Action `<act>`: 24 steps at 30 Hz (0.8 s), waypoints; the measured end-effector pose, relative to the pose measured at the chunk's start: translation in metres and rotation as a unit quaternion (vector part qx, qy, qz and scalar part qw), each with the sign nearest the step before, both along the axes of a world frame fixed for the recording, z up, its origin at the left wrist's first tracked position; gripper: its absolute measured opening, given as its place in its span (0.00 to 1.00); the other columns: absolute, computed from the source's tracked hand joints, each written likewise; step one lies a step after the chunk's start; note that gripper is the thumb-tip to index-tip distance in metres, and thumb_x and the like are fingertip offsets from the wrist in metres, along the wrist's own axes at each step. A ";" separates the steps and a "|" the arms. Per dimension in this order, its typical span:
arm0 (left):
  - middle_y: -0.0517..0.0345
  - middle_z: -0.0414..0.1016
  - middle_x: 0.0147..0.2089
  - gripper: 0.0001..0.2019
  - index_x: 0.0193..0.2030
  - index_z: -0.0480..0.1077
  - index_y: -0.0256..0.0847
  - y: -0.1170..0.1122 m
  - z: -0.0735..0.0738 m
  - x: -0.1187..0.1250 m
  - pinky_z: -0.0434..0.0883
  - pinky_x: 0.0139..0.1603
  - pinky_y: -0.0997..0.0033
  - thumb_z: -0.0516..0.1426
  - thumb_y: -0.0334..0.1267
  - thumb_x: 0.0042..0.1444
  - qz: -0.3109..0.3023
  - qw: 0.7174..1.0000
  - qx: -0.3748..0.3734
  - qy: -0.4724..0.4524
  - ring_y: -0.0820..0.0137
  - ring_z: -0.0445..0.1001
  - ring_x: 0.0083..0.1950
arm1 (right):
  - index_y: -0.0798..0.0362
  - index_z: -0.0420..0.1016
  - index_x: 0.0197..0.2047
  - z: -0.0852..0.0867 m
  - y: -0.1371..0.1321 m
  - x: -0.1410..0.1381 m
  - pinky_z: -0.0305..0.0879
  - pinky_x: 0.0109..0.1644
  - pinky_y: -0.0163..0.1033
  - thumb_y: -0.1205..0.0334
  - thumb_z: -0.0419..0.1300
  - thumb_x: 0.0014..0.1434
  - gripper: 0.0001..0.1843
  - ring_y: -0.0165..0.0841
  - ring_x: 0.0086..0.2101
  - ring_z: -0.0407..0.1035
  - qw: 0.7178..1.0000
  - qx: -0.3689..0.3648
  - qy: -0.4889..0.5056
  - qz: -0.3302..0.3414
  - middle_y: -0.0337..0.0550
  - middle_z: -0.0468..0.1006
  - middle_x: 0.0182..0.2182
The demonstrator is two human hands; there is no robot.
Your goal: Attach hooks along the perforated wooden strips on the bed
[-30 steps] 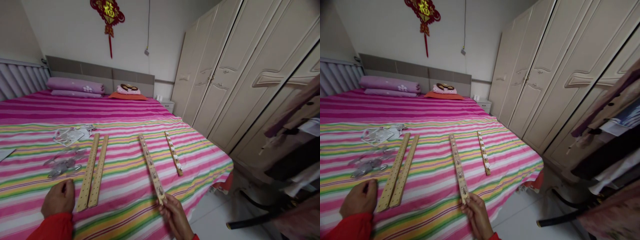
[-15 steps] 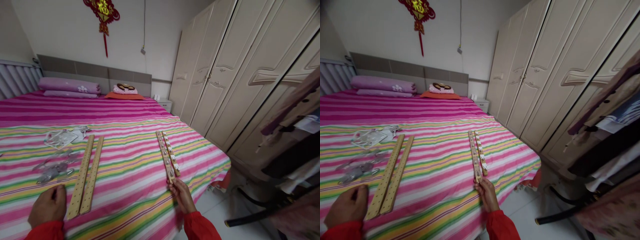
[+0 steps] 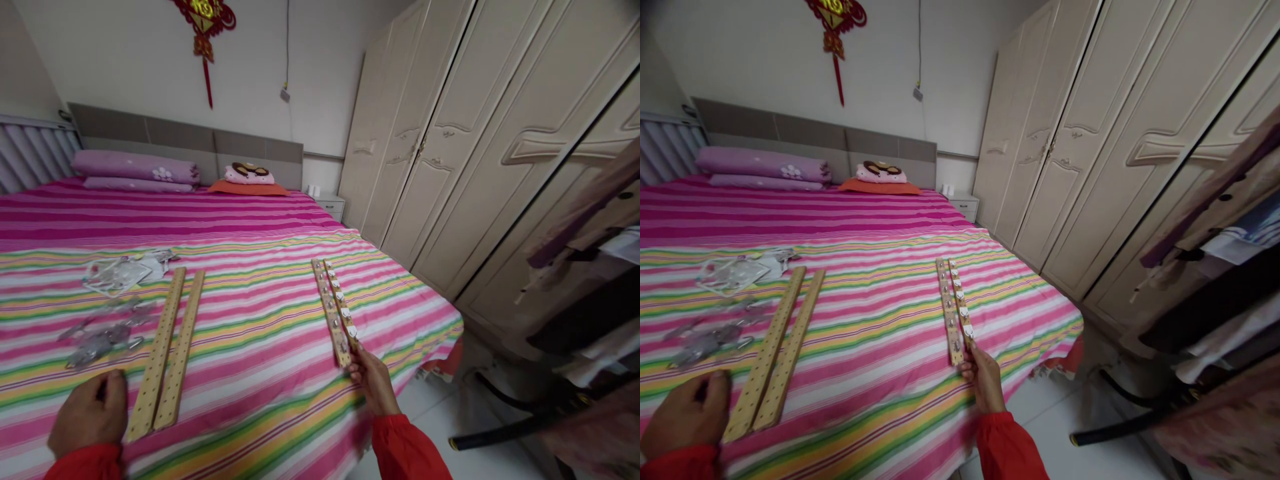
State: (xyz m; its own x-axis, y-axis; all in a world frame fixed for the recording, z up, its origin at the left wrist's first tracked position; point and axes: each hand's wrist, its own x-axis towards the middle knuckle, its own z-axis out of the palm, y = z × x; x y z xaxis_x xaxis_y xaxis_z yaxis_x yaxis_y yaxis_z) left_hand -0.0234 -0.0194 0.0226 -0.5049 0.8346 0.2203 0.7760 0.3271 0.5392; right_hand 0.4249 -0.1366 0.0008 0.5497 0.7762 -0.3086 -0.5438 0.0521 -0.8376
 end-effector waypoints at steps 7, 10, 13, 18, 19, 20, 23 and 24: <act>0.57 0.62 0.28 0.11 0.24 0.59 0.48 -0.002 0.002 0.003 0.57 0.24 0.69 0.46 0.50 0.49 -0.009 1.000 -0.011 0.004 0.62 0.63 0.31 | 0.59 0.77 0.25 -0.001 -0.001 0.014 0.63 0.16 0.27 0.54 0.74 0.36 0.18 0.25 0.16 0.67 1.000 0.008 -0.026 0.008 0.43 0.78 0.20; 0.57 0.62 0.27 0.12 0.24 0.60 0.47 -0.001 -0.001 0.001 0.57 0.24 0.70 0.46 0.50 0.50 -0.006 1.000 -0.013 0.013 0.63 0.62 0.30 | 0.59 0.77 0.26 0.000 -0.004 0.019 0.64 0.16 0.26 0.54 0.74 0.37 0.18 0.24 0.16 0.66 1.000 0.011 -0.020 -0.003 0.43 0.79 0.21; 0.58 0.62 0.28 0.14 0.26 0.61 0.47 0.000 -0.004 -0.001 0.57 0.24 0.72 0.45 0.51 0.52 -0.003 0.999 -0.006 0.033 0.64 0.63 0.30 | 0.59 0.77 0.29 -0.002 -0.008 0.013 0.67 0.19 0.27 0.53 0.74 0.37 0.21 0.26 0.17 0.69 1.000 -0.001 -0.003 -0.011 0.43 0.79 0.21; 0.58 0.65 0.28 0.15 0.29 0.65 0.45 0.001 -0.006 -0.003 0.56 0.23 0.75 0.45 0.51 0.53 -0.005 0.998 -0.007 0.058 0.67 0.63 0.30 | 0.59 0.76 0.28 -0.008 -0.013 -0.011 0.72 0.25 0.28 0.54 0.74 0.37 0.20 0.30 0.23 0.75 0.999 -0.025 0.002 0.040 0.43 0.79 0.23; 0.57 0.65 0.28 0.15 0.30 0.66 0.44 0.001 -0.006 -0.003 0.55 0.23 0.75 0.45 0.51 0.53 -0.004 0.998 -0.008 0.059 0.67 0.63 0.29 | 0.59 0.76 0.28 -0.008 -0.013 -0.015 0.73 0.26 0.28 0.55 0.74 0.37 0.20 0.30 0.24 0.75 0.999 -0.019 -0.001 0.048 0.43 0.80 0.23; 0.56 0.66 0.28 0.16 0.30 0.67 0.44 0.002 -0.006 -0.004 0.55 0.23 0.75 0.45 0.51 0.53 -0.005 0.998 -0.009 0.057 0.67 0.63 0.29 | 0.59 0.76 0.29 -0.008 -0.012 -0.018 0.73 0.28 0.28 0.56 0.74 0.37 0.19 0.30 0.25 0.76 0.999 -0.012 -0.003 0.051 0.43 0.79 0.22; 0.57 0.66 0.27 0.16 0.29 0.68 0.42 0.004 -0.008 -0.006 0.56 0.24 0.75 0.47 0.50 0.52 -0.019 0.999 0.001 0.042 0.67 0.63 0.28 | 0.58 0.75 0.27 -0.005 -0.008 -0.021 0.72 0.26 0.27 0.59 0.75 0.34 0.19 0.29 0.23 0.75 0.999 -0.001 -0.014 0.031 0.40 0.78 0.19; 0.57 0.65 0.26 0.15 0.27 0.68 0.43 0.004 -0.008 -0.006 0.56 0.24 0.75 0.47 0.50 0.52 -0.026 0.999 0.008 0.035 0.68 0.63 0.28 | 0.58 0.75 0.27 -0.004 -0.007 -0.020 0.72 0.26 0.27 0.60 0.75 0.34 0.18 0.29 0.22 0.74 1.000 0.000 -0.018 0.023 0.39 0.78 0.19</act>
